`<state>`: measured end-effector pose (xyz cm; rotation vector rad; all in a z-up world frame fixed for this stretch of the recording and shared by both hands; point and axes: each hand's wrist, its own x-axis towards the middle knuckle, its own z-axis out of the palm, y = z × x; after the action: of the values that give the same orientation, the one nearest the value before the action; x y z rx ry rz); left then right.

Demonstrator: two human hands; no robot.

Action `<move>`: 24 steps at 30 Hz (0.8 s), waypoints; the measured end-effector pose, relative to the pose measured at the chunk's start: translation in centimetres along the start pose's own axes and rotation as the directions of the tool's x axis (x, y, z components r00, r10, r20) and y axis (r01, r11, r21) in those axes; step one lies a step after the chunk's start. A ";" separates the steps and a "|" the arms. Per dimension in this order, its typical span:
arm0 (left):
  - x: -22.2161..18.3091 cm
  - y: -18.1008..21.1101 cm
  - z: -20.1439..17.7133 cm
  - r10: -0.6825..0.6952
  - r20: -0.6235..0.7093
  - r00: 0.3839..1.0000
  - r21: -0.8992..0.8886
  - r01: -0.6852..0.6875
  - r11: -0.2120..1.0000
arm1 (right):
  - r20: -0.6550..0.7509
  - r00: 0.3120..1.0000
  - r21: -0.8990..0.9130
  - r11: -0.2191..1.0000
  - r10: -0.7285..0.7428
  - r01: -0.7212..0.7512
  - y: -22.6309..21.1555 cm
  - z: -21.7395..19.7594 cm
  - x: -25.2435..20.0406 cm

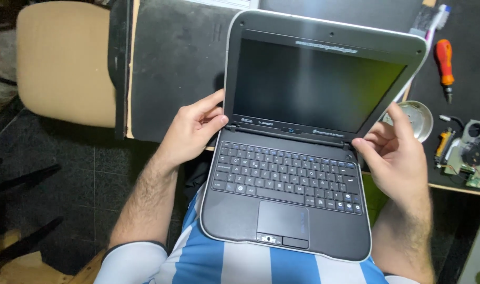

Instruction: Assembling the screen bezel of a laptop by fastening screws and snapping the plastic frame into place.

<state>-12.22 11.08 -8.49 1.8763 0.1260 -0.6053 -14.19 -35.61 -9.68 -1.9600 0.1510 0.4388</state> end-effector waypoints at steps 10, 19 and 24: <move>0.8 0.7 0.1 0.003 -0.054 0.999 0.046 0.000 0.999 | -0.011 0.997 0.015 0.997 0.072 -0.072 -3.9 0.7 0.4; 2.5 -1.5 0.3 0.101 -0.054 0.993 -0.345 -0.114 0.932 | -0.130 0.992 0.424 0.904 0.002 0.054 4.9 3.0 1.9; 2.6 -3.4 0.8 0.098 -0.059 0.993 -0.383 -0.114 0.917 | -0.187 0.982 0.588 0.804 0.034 0.084 9.4 3.7 1.7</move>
<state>-11.43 11.20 -12.77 1.5006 0.1555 -0.4328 -16.36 -36.05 -19.70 -1.3692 0.3424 0.1517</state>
